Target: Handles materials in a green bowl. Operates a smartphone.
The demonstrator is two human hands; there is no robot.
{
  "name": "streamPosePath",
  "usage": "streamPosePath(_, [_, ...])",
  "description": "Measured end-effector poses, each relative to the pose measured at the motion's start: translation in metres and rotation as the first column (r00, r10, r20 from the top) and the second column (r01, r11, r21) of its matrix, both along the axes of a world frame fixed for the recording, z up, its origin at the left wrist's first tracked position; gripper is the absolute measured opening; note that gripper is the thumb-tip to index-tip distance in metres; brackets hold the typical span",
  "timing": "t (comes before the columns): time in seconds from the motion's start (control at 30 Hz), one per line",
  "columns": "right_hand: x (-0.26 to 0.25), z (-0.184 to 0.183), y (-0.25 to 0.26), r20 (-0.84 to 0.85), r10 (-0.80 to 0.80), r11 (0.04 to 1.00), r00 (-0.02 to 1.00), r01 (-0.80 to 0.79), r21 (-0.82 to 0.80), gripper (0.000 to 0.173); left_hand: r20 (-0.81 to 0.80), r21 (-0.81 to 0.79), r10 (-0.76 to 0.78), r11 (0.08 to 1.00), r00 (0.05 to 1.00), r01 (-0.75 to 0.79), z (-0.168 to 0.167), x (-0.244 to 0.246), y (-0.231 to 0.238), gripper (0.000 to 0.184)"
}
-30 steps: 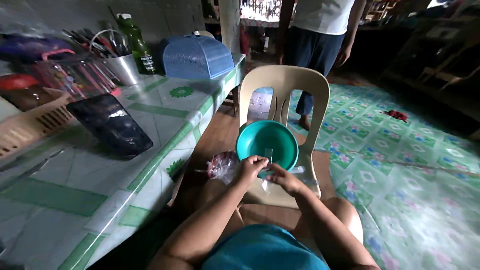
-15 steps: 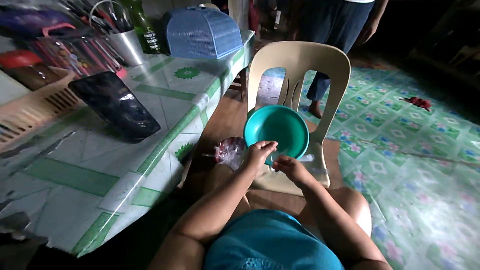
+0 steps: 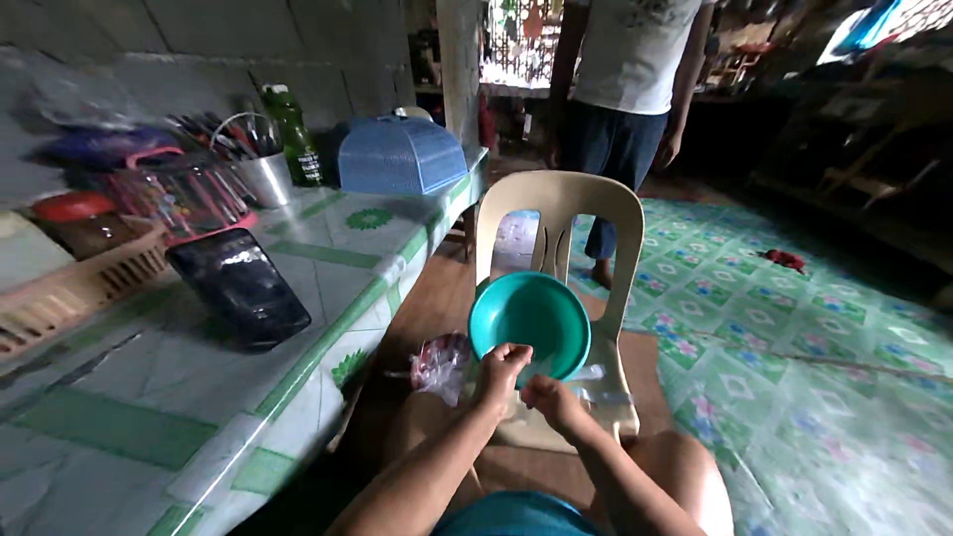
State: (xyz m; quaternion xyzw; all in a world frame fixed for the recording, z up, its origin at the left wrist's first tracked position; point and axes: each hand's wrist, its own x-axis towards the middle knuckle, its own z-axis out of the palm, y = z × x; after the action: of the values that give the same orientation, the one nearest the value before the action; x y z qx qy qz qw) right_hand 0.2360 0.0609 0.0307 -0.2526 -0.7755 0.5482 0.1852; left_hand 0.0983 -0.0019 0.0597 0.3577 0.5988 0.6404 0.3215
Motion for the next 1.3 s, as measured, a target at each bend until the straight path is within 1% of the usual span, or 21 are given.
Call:
streamPosePath(0.07, [0.000, -0.004, 0.001, -0.015, 0.005, 1.000, 1.000, -0.005, 0.018, 0.018, 0.086, 0.032, -0.001, 0.999, 0.996, -0.002, -0.004, 0.001, 0.001, 0.017])
streamPosePath(0.13, [0.000, -0.005, 0.004, -0.002, -0.005, 0.998, 1.000, 0.005, 0.063, 0.019, 0.125, 0.051, -0.035, 0.998, 0.992, 0.028, -0.006, 0.001, 0.001, 0.018])
streamPosePath(0.2, [0.002, -0.001, 0.006, 0.051, 0.005, 0.994, 0.999, -0.010, 0.109, 0.021, 0.098, 0.057, -0.072, 0.996, 0.993, 0.067, -0.005, -0.001, -0.002, 0.021])
streamPosePath(0.27, [0.003, 0.003, 0.006, 0.076, 0.045, 0.992, 0.996, -0.054, 0.118, 0.022, 0.073, 0.062, -0.072, 0.996, 0.995, 0.068, -0.004, -0.002, -0.003, 0.018])
streamPosePath(0.33, [0.002, 0.005, 0.003, 0.046, 0.078, 0.994, 0.996, -0.082, 0.073, 0.018, 0.116, 0.059, -0.039, 0.998, 0.993, 0.032, -0.003, -0.003, -0.003, 0.018])
streamPosePath(0.4, [0.000, 0.011, 0.000, 0.001, 0.048, 0.998, 0.999, -0.048, -0.034, 0.015, 0.210, 0.041, -0.043, 0.999, 0.977, 0.036, -0.003, -0.004, -0.002, 0.022])
streamPosePath(0.47, [-0.002, 0.008, 0.002, -0.090, -0.035, 0.987, 0.995, 0.020, -0.156, 0.014, 0.300, -0.016, -0.132, 0.990, 0.945, 0.144, -0.001, -0.007, -0.003, 0.036])
streamPosePath(0.5, [-0.001, 0.007, 0.003, -0.124, -0.068, 0.979, 0.990, 0.042, -0.199, 0.014, 0.329, -0.042, -0.178, 0.978, 0.927, 0.203, 0.000, -0.008, -0.005, 0.038])
streamPosePath(0.57, [0.001, 0.006, 0.005, -0.134, -0.085, 0.970, 0.987, 0.051, -0.236, 0.014, 0.310, -0.068, -0.222, 0.965, 0.924, 0.255, 0.000, -0.007, -0.012, 0.035])
streamPosePath(0.63, [0.004, 0.006, 0.006, -0.104, -0.050, 0.976, 0.993, 0.027, -0.216, 0.012, 0.238, -0.104, -0.192, 0.970, 0.952, 0.221, 0.002, -0.005, -0.015, 0.026])
streamPosePath(0.7, [0.005, 0.005, 0.003, -0.095, -0.020, 0.978, 0.995, -0.001, -0.210, 0.012, 0.194, -0.124, -0.162, 0.974, 0.967, 0.188, 0.001, -0.004, -0.016, 0.022])
streamPosePath(0.8, [0.004, 0.004, -0.002, -0.114, 0.001, 0.978, 0.994, -0.025, -0.209, 0.012, 0.179, -0.126, -0.134, 0.979, 0.975, 0.158, -0.002, -0.002, -0.017, 0.018])
streamPosePath(0.93, [0.007, 0.003, -0.001, -0.048, 0.014, 0.985, 0.999, -0.022, -0.171, 0.013, 0.211, -0.124, -0.133, 0.979, 0.968, 0.161, -0.005, 0.000, -0.016, 0.015])
streamPosePath(1.0, [0.011, 0.007, 0.003, -0.014, -0.038, 0.996, 0.999, 0.036, -0.084, 0.027, 0.209, -0.123, -0.135, 0.979, 0.969, 0.163, -0.006, -0.002, -0.015, 0.015])
streamPosePath(1.07, [0.017, 0.017, 0.008, -0.064, -0.146, 0.985, 0.987, 0.151, 0.078, 0.040, 0.184, -0.131, -0.129, 0.979, 0.974, 0.155, -0.006, -0.004, -0.015, 0.016])
streamPosePath(1.1, [0.021, 0.022, 0.011, -0.122, -0.158, 0.964, 0.980, 0.180, 0.193, 0.043, 0.166, -0.139, -0.123, 0.979, 0.978, 0.147, -0.006, -0.005, -0.015, 0.016])
streamPosePath(1.17, [0.024, 0.030, 0.019, -0.243, -0.082, 0.854, 0.967, 0.194, 0.482, 0.038, 0.136, -0.143, -0.131, 0.978, 0.982, 0.151, -0.006, -0.004, -0.016, 0.018])
streamPosePath(1.2, [0.023, 0.035, 0.023, -0.246, -0.044, 0.779, 0.968, 0.188, 0.599, 0.031, 0.114, -0.135, -0.145, 0.978, 0.983, 0.160, -0.005, -0.003, -0.017, 0.018])
streamPosePath(1.23, [0.021, 0.042, 0.025, -0.205, -0.032, 0.703, 0.978, 0.168, 0.691, 0.023, 0.078, -0.134, -0.165, 0.975, 0.983, 0.175, -0.005, -0.003, -0.017, 0.017])
streamPosePath(1.27, [0.019, 0.050, 0.025, -0.132, -0.047, 0.645, 0.990, 0.131, 0.753, 0.014, 0.037, -0.145, -0.179, 0.972, 0.983, 0.182, -0.004, -0.003, -0.018, 0.016])
streamPosePath(1.3, [0.019, 0.056, 0.025, -0.079, -0.072, 0.602, 0.994, 0.106, 0.791, 0.010, -0.009, -0.167, -0.186, 0.969, 0.983, 0.182, -0.005, -0.004, -0.018, 0.017])
